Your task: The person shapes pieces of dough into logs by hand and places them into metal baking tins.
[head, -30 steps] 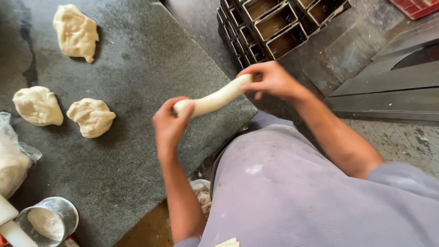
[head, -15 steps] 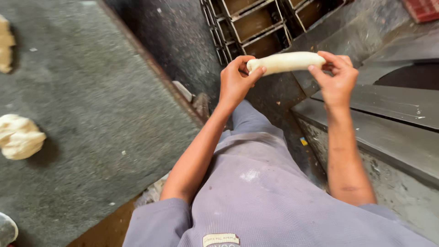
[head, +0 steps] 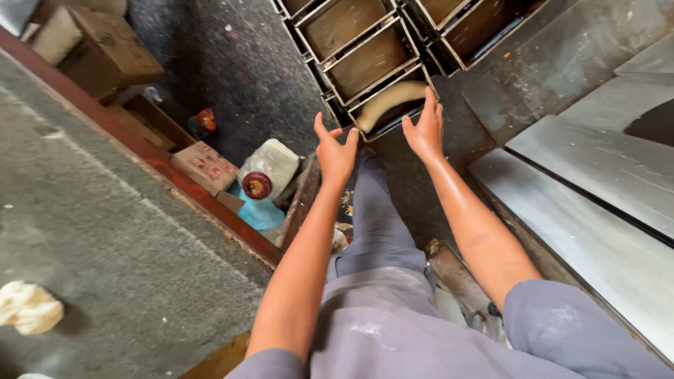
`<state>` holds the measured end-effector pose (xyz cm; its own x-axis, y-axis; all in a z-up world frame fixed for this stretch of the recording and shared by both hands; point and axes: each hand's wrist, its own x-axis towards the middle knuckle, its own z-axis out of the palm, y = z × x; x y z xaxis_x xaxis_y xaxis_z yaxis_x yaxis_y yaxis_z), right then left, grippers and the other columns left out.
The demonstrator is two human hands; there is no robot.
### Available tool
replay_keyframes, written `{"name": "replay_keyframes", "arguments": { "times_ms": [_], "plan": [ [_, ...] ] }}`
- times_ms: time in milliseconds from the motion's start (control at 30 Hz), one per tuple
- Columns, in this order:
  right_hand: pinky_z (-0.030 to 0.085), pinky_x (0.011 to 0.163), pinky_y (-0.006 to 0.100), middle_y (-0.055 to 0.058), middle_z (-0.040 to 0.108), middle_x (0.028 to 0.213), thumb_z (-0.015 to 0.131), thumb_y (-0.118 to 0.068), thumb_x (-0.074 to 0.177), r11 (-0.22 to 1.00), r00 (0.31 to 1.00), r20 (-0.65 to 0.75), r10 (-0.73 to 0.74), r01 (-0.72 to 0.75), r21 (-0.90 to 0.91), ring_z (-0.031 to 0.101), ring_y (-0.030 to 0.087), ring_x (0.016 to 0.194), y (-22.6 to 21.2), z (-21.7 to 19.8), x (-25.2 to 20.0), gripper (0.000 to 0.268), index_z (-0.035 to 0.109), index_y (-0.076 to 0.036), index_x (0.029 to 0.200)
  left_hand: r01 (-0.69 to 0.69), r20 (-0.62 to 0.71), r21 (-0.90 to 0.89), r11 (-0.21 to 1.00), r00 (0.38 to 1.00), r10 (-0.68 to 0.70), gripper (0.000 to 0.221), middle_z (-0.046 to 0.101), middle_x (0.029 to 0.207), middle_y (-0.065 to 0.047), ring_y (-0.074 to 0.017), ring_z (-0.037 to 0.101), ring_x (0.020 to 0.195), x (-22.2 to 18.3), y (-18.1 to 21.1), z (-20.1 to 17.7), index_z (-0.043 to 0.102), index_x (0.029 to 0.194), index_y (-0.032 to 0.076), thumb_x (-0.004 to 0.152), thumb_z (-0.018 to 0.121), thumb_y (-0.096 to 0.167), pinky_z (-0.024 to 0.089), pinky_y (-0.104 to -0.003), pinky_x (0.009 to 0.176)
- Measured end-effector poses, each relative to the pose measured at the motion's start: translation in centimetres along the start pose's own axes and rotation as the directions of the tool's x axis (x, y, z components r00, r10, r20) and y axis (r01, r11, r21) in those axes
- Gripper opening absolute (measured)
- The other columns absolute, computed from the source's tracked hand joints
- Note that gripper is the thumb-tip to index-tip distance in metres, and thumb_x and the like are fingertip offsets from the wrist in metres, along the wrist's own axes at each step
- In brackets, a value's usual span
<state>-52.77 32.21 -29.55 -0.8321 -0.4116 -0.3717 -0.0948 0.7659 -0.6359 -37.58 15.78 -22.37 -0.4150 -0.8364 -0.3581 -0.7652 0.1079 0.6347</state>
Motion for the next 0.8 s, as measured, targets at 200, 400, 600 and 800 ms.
{"name": "replay_keyframes", "arguments": {
  "times_ms": [200, 400, 600, 800],
  "plan": [
    [0.043, 0.108, 0.05, 0.03, 0.049, 0.139, 0.08, -0.022, 0.086, 0.993, 0.989, 0.084, -0.12, 0.118, 0.024, 0.05, 0.049, 0.128, 0.4, 0.9, -3.7, 0.083, 0.036, -0.005, 0.154, 0.187, 0.116, -0.143, 0.972, 0.978, -0.171, 0.081, 0.077, 0.107, -0.011, -0.023, 0.076, 0.076, -2.2, 3.0, -12.9, 0.028, 0.155, 0.011, 0.089, 0.074, 0.026, 0.058, -0.037, 0.078],
    [0.045, 0.104, 0.051, 0.031, 0.054, 0.131, 0.082, -0.025, 0.085, 0.97, 0.967, 0.101, -0.234, 0.239, -0.046, 0.053, 0.047, 0.121, -2.0, 0.7, -5.0, 0.079, 0.04, -0.002, 0.149, 0.111, 0.037, -0.458, 0.882, 0.994, -0.105, 0.072, 0.075, 0.107, -0.011, -0.0158, 0.075, 0.073, -5.1, 2.5, -20.0, 0.032, 0.153, 0.01, 0.093, 0.071, 0.022, 0.06, -0.031, 0.067],
    [0.048, 0.099, 0.049, 0.027, 0.057, 0.126, 0.081, -0.027, 0.091, 0.937, 0.936, 0.118, -0.332, 0.341, -0.073, 0.057, 0.04, 0.113, -10.8, 4.5, -9.1, 0.073, 0.044, -0.002, 0.148, -0.11, -0.185, -0.637, 0.763, 0.983, -0.013, 0.065, 0.075, 0.105, -0.012, -0.0152, 0.075, 0.073, -7.4, -2.0, -27.7, 0.04, 0.148, 0.009, 0.092, 0.072, 0.02, 0.059, -0.029, 0.063],
    [0.055, 0.079, 0.036, 0.02, 0.056, 0.131, 0.08, -0.021, 0.089, 0.907, 0.889, 0.183, -0.419, 0.404, 0.116, 0.062, 0.022, 0.088, -22.3, 10.2, -18.9, 0.073, 0.043, -0.004, 0.149, -0.266, -0.642, -0.461, 0.846, 0.758, -0.111, 0.041, 0.075, 0.093, -0.006, -0.0146, 0.071, 0.078, -10.5, -14.2, -42.3, 0.059, 0.13, 0.007, 0.093, 0.074, 0.015, 0.059, -0.032, 0.073]
  ]
}}
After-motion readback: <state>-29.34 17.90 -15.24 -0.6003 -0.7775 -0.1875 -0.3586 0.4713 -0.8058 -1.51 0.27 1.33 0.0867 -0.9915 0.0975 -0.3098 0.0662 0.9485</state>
